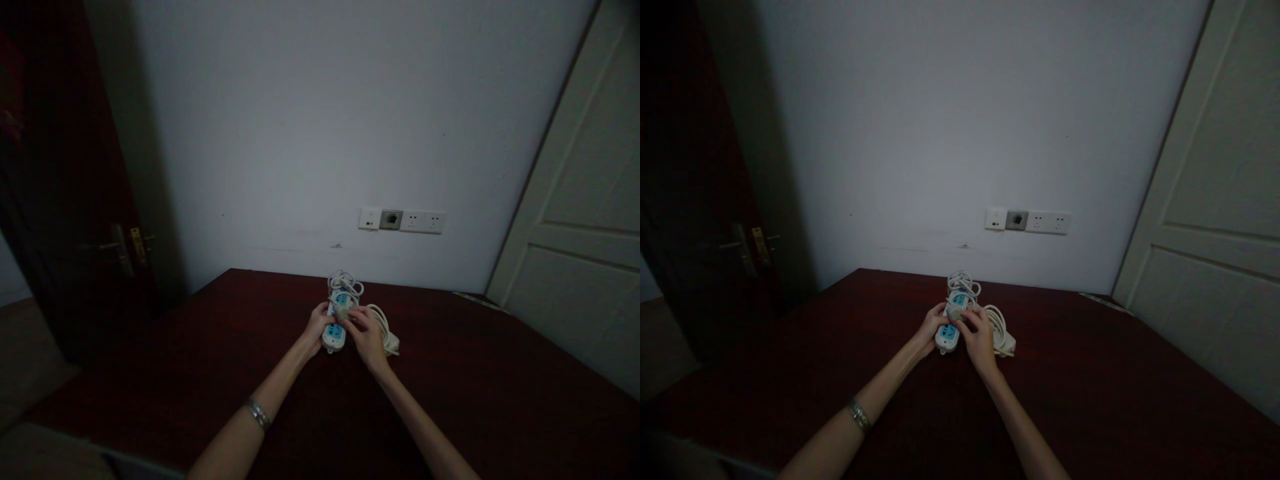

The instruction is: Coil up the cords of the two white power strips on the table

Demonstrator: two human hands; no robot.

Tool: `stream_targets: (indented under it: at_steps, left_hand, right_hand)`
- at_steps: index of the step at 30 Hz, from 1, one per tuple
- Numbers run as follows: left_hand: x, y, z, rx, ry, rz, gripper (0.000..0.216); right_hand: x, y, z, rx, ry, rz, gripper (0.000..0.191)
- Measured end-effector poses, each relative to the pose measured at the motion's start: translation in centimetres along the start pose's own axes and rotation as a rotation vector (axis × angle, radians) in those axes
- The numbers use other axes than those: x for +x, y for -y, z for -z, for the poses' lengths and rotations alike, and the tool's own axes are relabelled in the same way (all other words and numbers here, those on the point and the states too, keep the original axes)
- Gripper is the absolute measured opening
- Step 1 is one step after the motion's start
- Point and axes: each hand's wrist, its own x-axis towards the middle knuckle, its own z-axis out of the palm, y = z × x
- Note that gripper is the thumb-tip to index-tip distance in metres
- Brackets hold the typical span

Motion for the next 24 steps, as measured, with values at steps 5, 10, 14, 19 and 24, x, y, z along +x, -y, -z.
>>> stream_targets:
  at_steps: [5, 10, 14, 19, 24]
  left_hand:
    - [0.5, 0.4, 0.6, 0.027, 0.022, -0.124, 0.063]
    - [0.0, 0.1, 0.1, -0.017, 0.046, -0.128, 0.070]
    - [-0.5, -0.2, -0.4, -0.045, 0.089, -0.089, 0.066]
    - [-0.6, -0.4, -0.2, -0.087, 0.162, -0.086, 0.059]
    - [-0.1, -1.1, 0.8, -0.161, 0.087, -0.050, 0.038]
  right_hand:
    - [-0.3, -0.1, 0.1, -0.086, 0.120, 0.135, 0.016]
    - [-0.5, 0.0, 0.2, -0.156, 0.146, 0.202, 0.024]
    - [-0.6, 0.3, 0.1, -0.197, 0.140, 0.242, 0.032]
    - [-0.2, 0.4, 0.6, -0.227, 0.148, 0.302, 0.034]
    - [-0.2, -0.8, 0.8, -0.211, 0.218, 0.257, 0.028]
